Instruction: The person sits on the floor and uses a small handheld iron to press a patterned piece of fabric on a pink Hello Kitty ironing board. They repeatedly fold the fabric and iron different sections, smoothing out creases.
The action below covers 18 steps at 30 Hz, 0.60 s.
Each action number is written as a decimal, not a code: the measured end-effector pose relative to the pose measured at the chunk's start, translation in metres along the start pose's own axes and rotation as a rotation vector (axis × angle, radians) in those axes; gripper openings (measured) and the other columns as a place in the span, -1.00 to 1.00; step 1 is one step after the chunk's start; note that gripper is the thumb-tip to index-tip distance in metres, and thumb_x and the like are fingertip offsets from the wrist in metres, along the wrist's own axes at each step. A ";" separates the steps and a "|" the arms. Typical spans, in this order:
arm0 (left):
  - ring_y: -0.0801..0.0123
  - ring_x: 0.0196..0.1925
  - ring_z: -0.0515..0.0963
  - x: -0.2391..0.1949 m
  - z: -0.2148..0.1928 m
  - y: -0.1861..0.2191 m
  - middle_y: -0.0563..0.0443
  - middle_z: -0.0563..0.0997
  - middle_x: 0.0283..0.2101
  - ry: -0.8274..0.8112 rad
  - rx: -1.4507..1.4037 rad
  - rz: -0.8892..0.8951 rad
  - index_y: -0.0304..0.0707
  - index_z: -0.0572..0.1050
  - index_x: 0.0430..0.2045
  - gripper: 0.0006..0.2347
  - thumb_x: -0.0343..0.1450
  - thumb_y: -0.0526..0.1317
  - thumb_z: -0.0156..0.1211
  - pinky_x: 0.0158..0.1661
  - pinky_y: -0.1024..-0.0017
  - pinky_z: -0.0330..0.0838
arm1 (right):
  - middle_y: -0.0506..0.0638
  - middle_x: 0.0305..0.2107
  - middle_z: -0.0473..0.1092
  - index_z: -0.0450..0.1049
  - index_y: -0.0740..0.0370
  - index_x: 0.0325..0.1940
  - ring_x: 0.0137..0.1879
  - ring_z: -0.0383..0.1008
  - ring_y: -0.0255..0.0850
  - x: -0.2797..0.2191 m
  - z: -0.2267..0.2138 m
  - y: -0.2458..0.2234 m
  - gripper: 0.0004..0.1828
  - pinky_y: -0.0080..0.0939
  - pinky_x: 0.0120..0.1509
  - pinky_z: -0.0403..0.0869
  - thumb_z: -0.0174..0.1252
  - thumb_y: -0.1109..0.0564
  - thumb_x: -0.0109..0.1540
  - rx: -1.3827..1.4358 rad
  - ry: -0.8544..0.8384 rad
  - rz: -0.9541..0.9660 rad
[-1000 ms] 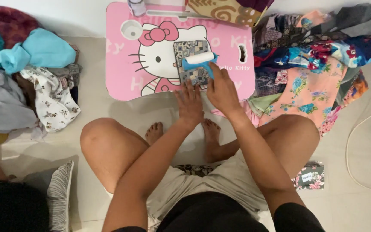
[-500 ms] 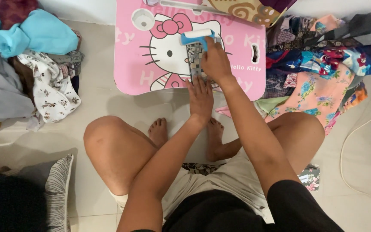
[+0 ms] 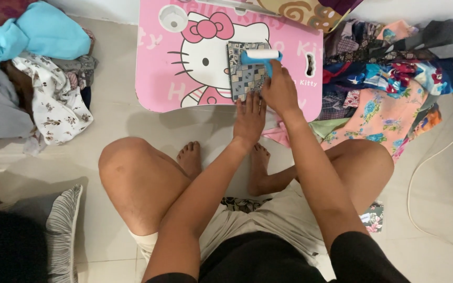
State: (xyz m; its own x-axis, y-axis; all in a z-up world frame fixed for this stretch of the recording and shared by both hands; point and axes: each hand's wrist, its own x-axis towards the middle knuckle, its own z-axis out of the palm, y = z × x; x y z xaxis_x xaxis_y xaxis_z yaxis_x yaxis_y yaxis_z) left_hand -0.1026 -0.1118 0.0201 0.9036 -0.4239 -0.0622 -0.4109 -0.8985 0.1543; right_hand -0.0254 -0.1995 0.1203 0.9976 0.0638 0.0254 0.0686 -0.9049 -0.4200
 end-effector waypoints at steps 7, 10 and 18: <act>-0.21 0.57 -0.01 0.008 0.023 -0.001 -0.26 0.07 0.54 0.068 0.165 -0.003 -0.16 -0.05 0.52 -0.43 0.54 -0.14 -0.13 0.39 -0.30 -0.05 | 0.43 -0.13 0.38 0.19 0.35 0.38 -0.14 0.44 0.36 0.032 -0.041 -0.012 -0.53 0.28 -0.20 0.39 -0.09 0.20 0.37 0.016 -0.135 -0.064; -0.29 0.55 0.05 0.003 0.005 -0.001 -0.32 0.07 0.54 0.180 0.143 -0.014 -0.11 0.09 0.49 -0.47 0.54 -0.11 -0.13 0.36 -0.39 -0.02 | 0.44 -0.13 0.43 0.21 0.43 0.37 -0.10 0.46 0.36 -0.008 -0.056 -0.037 -0.53 0.27 -0.20 0.39 -0.05 0.25 0.36 0.047 -0.119 -0.137; -0.08 0.59 -0.03 -0.021 -0.068 -0.006 -0.08 0.23 0.51 -0.147 0.114 0.076 -0.18 0.28 0.38 -0.57 0.54 -0.31 -0.18 0.41 -0.46 -0.40 | 0.50 -0.11 0.38 0.22 0.35 0.37 -0.05 0.51 0.58 -0.037 -0.010 -0.064 -0.48 0.47 -0.02 0.52 -0.04 0.19 0.31 -0.094 -0.153 -0.068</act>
State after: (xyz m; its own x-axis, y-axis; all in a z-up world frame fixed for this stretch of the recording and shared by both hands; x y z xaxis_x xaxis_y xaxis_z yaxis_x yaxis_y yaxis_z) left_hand -0.1103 -0.0897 0.0873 0.8455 -0.4954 -0.1995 -0.4956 -0.8670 0.0523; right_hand -0.0664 -0.1482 0.1553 0.9790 0.1830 -0.0900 0.1432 -0.9312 -0.3352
